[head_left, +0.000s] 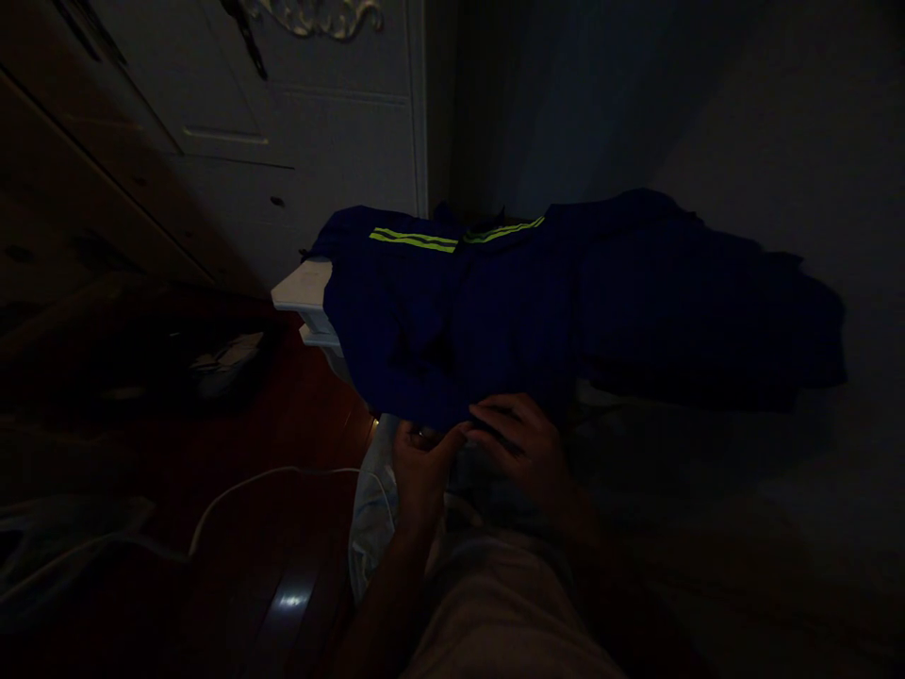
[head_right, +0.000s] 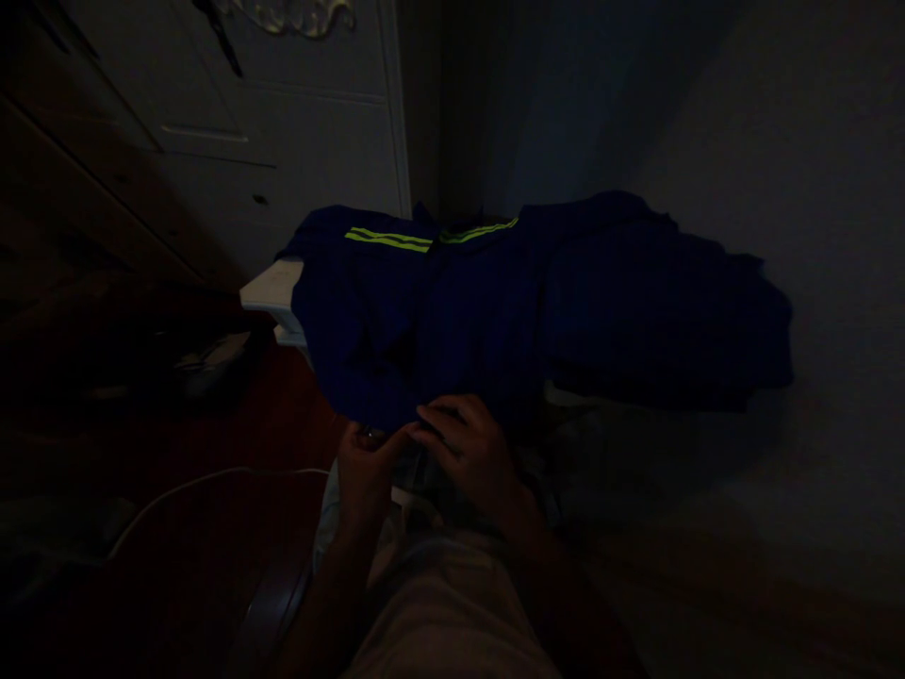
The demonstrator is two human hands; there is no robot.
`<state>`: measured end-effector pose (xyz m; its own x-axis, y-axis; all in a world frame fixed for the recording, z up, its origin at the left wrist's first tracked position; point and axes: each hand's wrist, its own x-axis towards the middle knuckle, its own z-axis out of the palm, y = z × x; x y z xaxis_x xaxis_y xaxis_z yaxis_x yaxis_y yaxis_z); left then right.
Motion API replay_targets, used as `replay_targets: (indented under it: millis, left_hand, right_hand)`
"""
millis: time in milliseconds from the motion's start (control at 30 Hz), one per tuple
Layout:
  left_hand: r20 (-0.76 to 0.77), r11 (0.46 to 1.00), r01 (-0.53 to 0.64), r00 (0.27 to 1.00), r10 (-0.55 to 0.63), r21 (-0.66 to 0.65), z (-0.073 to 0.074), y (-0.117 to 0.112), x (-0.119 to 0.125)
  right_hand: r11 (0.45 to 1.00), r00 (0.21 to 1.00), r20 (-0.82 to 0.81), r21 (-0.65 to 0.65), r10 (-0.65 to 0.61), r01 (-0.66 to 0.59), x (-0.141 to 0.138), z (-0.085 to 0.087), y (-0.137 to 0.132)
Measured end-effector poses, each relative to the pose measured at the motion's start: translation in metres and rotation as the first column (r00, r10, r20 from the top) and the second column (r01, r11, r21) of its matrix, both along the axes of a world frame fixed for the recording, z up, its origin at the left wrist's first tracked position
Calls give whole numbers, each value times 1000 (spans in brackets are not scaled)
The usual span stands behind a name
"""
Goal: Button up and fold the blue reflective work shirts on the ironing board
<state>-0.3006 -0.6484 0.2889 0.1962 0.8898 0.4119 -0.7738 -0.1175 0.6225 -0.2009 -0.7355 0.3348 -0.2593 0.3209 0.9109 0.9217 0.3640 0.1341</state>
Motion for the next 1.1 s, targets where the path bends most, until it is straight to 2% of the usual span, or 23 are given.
replay_targets:
  millis: [200, 500, 800, 900, 1000, 1100]
  left_hand:
    - [44, 997, 79, 996, -79, -6, 0, 2, 0]
    - [30, 997, 77, 997, -76, -25, -1, -1, 6]
    - [40, 1000, 11, 999, -11, 7, 3, -7, -1]
    - [49, 1000, 9, 999, -10, 25, 1, -2, 0]
    - [50, 997, 66, 996, -68, 51, -4, 6, 4]
    - [62, 988, 137, 988, -141, 65, -7, 14, 10]
  right_hand:
    - [996, 1000, 3, -88, -2, 2, 18, -2, 5]
    - [996, 999, -16, -76, 42, -43, 19, -2, 6]
    - [998, 999, 33, 59, -14, 12, 7, 1, 6]
    - [1000, 1000, -16, -5, 23, -24, 8, 3, 4]
    - [987, 993, -72, -124, 97, -105, 13, 7, 2]
    - [959, 984, -47, -221, 170, -176, 18, 14, 0]
